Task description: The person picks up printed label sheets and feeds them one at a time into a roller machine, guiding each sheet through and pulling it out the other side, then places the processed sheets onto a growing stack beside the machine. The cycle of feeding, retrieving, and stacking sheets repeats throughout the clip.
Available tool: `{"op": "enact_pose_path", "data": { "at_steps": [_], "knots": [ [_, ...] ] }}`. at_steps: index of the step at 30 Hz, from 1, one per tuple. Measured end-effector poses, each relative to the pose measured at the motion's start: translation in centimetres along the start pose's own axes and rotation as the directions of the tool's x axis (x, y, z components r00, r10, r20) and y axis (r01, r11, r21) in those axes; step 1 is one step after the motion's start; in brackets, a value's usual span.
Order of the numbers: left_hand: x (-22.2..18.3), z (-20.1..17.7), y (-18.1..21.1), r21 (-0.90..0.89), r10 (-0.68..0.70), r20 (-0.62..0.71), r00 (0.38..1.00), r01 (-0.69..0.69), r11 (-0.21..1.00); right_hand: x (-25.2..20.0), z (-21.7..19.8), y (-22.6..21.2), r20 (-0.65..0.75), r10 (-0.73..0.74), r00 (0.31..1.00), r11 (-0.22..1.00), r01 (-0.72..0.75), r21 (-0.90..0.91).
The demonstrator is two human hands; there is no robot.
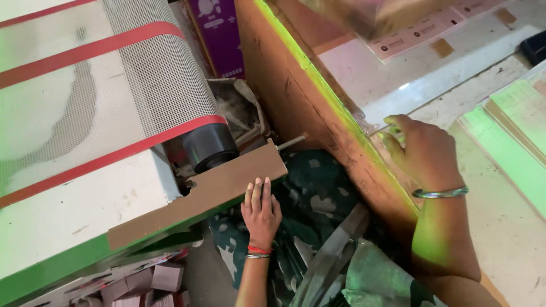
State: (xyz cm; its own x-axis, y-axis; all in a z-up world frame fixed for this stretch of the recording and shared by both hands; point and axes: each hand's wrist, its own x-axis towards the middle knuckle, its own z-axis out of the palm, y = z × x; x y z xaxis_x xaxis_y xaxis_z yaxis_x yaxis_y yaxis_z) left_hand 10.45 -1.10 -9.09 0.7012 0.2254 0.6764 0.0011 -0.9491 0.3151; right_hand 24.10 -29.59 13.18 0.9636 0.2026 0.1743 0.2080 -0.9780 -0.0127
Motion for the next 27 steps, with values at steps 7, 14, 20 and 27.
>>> {"op": "enact_pose_path", "data": {
  "at_steps": [7, 14, 20, 27],
  "knots": [
    [-0.1, -0.1, 0.1, -0.027, 0.028, 0.035, 0.999, -0.027, 0.999, 11.9, 6.4, 8.2, -0.043, 0.22, 0.975, 0.975, -0.218, 0.037],
    [0.5, -0.6, 0.3, 0.01, -0.011, 0.021, 1.0, 0.01, 1.0, 22.0, 13.7, 10.1, -0.214, -0.076, 0.974, 0.982, 0.036, -0.187],
    [0.3, -1.0, 0.5, 0.005, -0.036, 0.052, 0.998, 0.036, 0.999, 24.6, 15.2, 11.7, -0.235, -0.287, 0.929, 0.921, 0.2, -0.334],
    [2.3, -3.4, 2.4, -0.079, -0.076, 0.083, 0.994, 0.082, 0.993, 26.3, 14.4, 14.1, -0.317, -0.49, 0.812, 0.813, 0.295, -0.502]
  ]
}}
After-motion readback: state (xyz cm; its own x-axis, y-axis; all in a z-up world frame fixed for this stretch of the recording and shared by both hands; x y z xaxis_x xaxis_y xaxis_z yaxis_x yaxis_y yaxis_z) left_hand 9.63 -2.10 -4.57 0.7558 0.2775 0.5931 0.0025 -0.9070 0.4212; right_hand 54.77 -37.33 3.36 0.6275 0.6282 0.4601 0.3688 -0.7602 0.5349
